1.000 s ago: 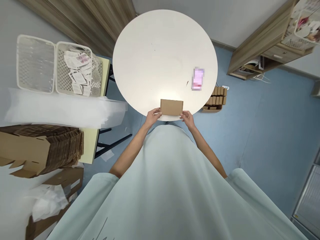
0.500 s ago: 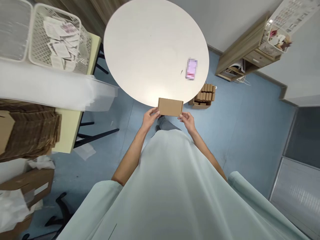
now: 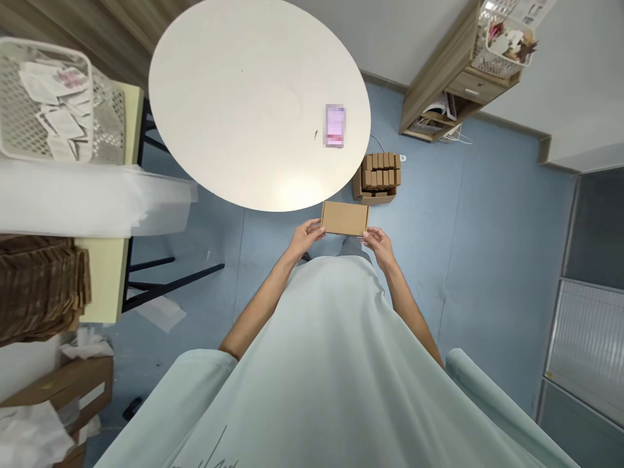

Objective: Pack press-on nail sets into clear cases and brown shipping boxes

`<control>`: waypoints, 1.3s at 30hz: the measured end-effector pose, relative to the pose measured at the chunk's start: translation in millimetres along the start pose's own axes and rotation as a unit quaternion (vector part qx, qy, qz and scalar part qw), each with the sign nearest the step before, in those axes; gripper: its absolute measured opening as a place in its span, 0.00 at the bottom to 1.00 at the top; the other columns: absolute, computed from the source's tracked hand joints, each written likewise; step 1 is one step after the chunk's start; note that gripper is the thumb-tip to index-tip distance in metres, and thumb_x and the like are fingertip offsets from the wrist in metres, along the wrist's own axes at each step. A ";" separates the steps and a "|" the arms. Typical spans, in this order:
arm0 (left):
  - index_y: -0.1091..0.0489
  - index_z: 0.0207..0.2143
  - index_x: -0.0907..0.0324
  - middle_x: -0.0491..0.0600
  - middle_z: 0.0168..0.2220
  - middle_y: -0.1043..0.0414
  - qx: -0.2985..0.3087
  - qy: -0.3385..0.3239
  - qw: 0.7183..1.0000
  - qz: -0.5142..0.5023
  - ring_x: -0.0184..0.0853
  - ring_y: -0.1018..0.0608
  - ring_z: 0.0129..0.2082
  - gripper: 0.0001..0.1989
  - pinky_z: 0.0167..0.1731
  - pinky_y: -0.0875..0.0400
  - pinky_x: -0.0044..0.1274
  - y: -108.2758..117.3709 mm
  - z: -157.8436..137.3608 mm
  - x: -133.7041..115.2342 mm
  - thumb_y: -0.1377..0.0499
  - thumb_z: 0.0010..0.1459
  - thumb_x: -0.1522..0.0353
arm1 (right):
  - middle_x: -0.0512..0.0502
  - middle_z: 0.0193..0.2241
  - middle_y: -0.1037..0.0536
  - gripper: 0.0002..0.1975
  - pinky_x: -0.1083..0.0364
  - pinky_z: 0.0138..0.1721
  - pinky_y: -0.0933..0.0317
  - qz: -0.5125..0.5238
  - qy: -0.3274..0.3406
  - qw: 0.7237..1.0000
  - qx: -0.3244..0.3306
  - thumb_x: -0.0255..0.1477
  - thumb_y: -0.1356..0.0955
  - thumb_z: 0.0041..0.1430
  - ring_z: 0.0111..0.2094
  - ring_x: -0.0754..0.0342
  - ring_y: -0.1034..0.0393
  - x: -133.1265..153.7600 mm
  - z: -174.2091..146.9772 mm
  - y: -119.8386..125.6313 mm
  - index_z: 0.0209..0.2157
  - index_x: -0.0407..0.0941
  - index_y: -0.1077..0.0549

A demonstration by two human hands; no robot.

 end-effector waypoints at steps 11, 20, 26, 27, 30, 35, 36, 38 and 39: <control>0.21 0.62 0.61 0.58 0.52 0.13 -0.025 0.033 0.999 -0.007 0.46 0.12 0.56 0.30 0.68 0.20 0.44 -138.2 106.4 -48.7 0.23 0.62 0.58 | 0.47 0.43 0.13 0.40 0.55 0.34 0.33 -0.029 -0.059 0.996 0.058 0.53 0.13 0.36 0.33 0.53 0.19 43.7 105.3 123.8 0.46 0.50 0.26; 0.21 0.63 0.60 0.58 0.57 0.14 0.007 0.071 0.997 0.006 0.47 0.13 0.57 0.32 0.67 0.19 0.43 -241.3 169.9 -62.5 0.21 0.61 0.56 | 0.47 0.44 0.13 0.37 0.54 0.36 0.34 -0.083 -0.044 0.993 0.068 0.61 0.19 0.50 0.36 0.52 0.18 90.5 177.4 239.6 0.52 0.51 0.22; 0.34 0.73 0.64 0.69 0.72 0.27 -0.070 0.129 0.989 0.004 0.45 0.12 0.56 0.41 0.64 0.17 0.40 -276.2 195.9 -52.6 0.22 0.63 0.65 | 0.49 0.43 0.14 0.37 0.56 0.37 0.31 -0.024 -0.106 0.993 0.044 0.60 0.17 0.47 0.34 0.55 0.18 71.6 196.4 246.1 0.48 0.51 0.23; 0.33 0.72 0.64 0.71 0.74 0.30 -0.071 0.140 0.988 0.015 0.46 0.13 0.57 0.41 0.63 0.17 0.40 -282.3 197.9 -48.4 0.22 0.63 0.66 | 0.50 0.42 0.14 0.37 0.56 0.37 0.31 -0.018 -0.117 0.992 0.033 0.59 0.17 0.47 0.34 0.55 0.18 65.9 199.1 242.3 0.49 0.51 0.24; 0.27 0.64 0.64 0.69 0.73 0.28 -0.053 0.155 0.985 0.046 0.49 0.15 0.63 0.29 0.63 0.17 0.39 -298.9 203.1 -34.2 0.24 0.64 0.67 | 0.51 0.40 0.15 0.33 0.57 0.35 0.30 -0.018 -0.152 0.988 -0.005 0.55 0.17 0.53 0.32 0.56 0.18 49.0 208.6 227.6 0.51 0.51 0.25; 0.25 0.64 0.61 0.65 0.71 0.24 -0.102 0.193 0.973 0.073 0.52 0.18 0.67 0.28 0.60 0.15 0.40 -303.5 216.3 -4.7 0.25 0.64 0.67 | 0.50 0.38 0.16 0.22 0.59 0.33 0.30 -0.034 -0.213 0.975 -0.055 0.47 0.20 0.64 0.31 0.57 0.19 24.3 229.9 204.7 0.49 0.50 0.26; 0.26 0.65 0.59 0.65 0.70 0.24 -0.111 0.203 0.970 0.068 0.52 0.18 0.67 0.30 0.58 0.14 0.40 -302.7 220.2 1.5 0.24 0.64 0.66 | 0.50 0.38 0.16 0.22 0.59 0.33 0.30 -0.036 -0.220 0.973 -0.062 0.47 0.20 0.65 0.30 0.57 0.19 20.0 235.4 201.1 0.49 0.51 0.26; 0.25 0.65 0.58 0.63 0.68 0.22 -0.110 0.219 0.968 0.054 0.51 0.17 0.65 0.28 0.56 0.12 0.39 -301.9 229.9 13.1 0.25 0.65 0.64 | 0.49 0.39 0.16 0.22 0.59 0.32 0.30 -0.043 -0.228 0.970 -0.073 0.48 0.20 0.66 0.30 0.56 0.19 11.3 247.9 194.9 0.49 0.51 0.27; 0.24 0.64 0.58 0.62 0.67 0.21 -0.106 0.223 0.968 0.047 0.49 0.16 0.64 0.26 0.55 0.12 0.37 -301.3 235.6 18.3 0.26 0.67 0.64 | 0.49 0.39 0.16 0.23 0.58 0.32 0.30 -0.047 -0.231 0.969 -0.077 0.49 0.20 0.66 0.30 0.56 0.19 6.8 255.1 192.3 0.49 0.50 0.27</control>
Point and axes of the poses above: each hand's wrist, its own z-axis towards the middle knuckle, its own y-axis out of the back of the hand, x = y × z, the point moved 5 cm from there along z, towards the middle knuckle
